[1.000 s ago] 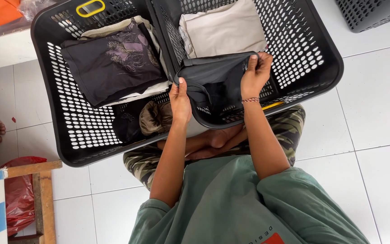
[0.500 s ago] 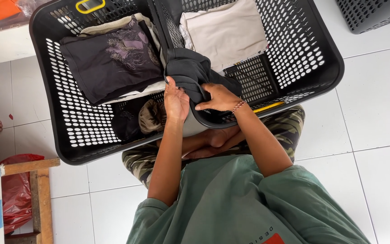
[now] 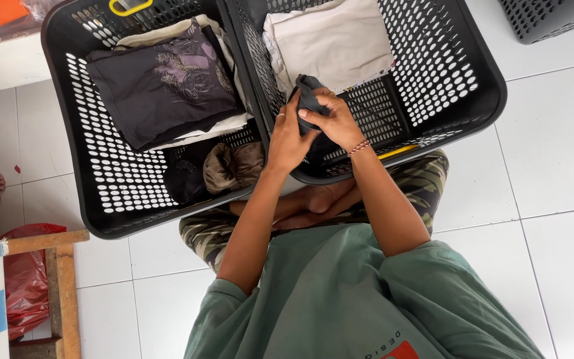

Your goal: Folding and sorting various items of clothing into laundry baskets while sitting on the floor.

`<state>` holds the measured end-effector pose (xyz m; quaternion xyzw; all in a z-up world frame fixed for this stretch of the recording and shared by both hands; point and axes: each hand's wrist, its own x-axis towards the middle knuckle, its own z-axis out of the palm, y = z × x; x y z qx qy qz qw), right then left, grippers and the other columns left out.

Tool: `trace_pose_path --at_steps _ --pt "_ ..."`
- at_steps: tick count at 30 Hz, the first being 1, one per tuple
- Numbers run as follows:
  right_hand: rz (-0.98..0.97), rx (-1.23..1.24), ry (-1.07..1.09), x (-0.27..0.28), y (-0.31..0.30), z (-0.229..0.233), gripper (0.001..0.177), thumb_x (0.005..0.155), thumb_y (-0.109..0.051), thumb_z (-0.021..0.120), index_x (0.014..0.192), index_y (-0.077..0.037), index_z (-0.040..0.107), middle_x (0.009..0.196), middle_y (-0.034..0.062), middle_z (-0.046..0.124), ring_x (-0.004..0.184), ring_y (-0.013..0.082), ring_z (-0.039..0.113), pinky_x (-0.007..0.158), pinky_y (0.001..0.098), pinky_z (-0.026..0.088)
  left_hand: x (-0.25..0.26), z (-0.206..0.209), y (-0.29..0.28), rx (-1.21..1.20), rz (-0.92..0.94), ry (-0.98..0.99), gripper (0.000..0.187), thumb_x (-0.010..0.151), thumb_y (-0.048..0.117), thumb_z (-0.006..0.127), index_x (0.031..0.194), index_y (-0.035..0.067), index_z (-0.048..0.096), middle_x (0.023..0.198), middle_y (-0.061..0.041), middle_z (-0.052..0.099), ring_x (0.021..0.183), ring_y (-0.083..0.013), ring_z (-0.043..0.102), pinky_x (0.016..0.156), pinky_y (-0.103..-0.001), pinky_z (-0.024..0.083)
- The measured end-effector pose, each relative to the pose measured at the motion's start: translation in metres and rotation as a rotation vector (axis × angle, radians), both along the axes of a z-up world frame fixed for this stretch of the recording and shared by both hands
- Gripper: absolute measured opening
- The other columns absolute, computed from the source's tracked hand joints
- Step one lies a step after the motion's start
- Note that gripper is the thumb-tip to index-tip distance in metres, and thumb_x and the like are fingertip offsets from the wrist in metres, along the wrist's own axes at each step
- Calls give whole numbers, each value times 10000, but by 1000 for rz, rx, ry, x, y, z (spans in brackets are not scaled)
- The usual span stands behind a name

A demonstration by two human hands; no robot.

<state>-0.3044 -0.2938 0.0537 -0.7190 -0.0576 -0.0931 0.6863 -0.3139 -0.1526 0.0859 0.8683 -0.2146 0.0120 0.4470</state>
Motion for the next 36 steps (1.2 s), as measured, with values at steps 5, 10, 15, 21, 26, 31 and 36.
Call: trace_pose_path --at_steps 5,10,15,21,26,31,36 --pt "-55 -43 57 1 4 -5 282 894 -311 682 1019 -65 627 932 79 608 962 183 554 845 365 454 37 -17 13 26 247 92 308 864 92 498 1164 129 556 915 -187 673 780 -400 661 666 -528 531" --pt "-28 -466 125 -4 4 -11 467 726 -330 788 993 -3 590 920 231 620 930 419 598 823 515 464 61 -1 24 -620 312 368 260 928 149 523 1180 179 583 1043 -117 663 840 -294 690 653 -458 612" --pt "67 -976 489 6 -2 -42 430 780 -410 645 1099 -127 592 1034 138 649 1031 370 595 896 488 423 83 18 90 -1207 591 471 528 887 84 565 1357 112 327 970 -171 520 778 -398 683 667 -615 592" --pt "-4 -1123 514 14 0 -74 310 757 -352 607 1057 -278 630 953 60 658 956 296 637 891 443 403 77 59 174 -1432 741 242 386 827 201 709 1146 99 516 1098 -236 581 952 -519 655 802 -695 574" --pt "-152 -1138 438 5 -1 -62 258 745 -241 561 986 -180 632 938 99 637 860 309 620 848 420 393 42 70 231 -1489 960 183 308 842 155 625 1085 6 509 1034 -196 563 852 -340 630 710 -413 610" --pt "-210 -766 339 1 2 -20 194 851 -264 562 944 -96 595 880 179 620 884 415 621 767 512 478 43 -23 290 -1129 1183 192 479 867 303 686 1262 174 446 1211 -135 469 928 -357 571 804 -513 674" --pt "-231 -450 -141 -10 10 21 71 901 -104 553 944 -83 606 722 216 553 716 469 580 598 489 453 5 27 170 -138 407 -45 353 832 -38 609 1181 17 604 1180 -257 553 1184 -432 441 1022 -472 358"
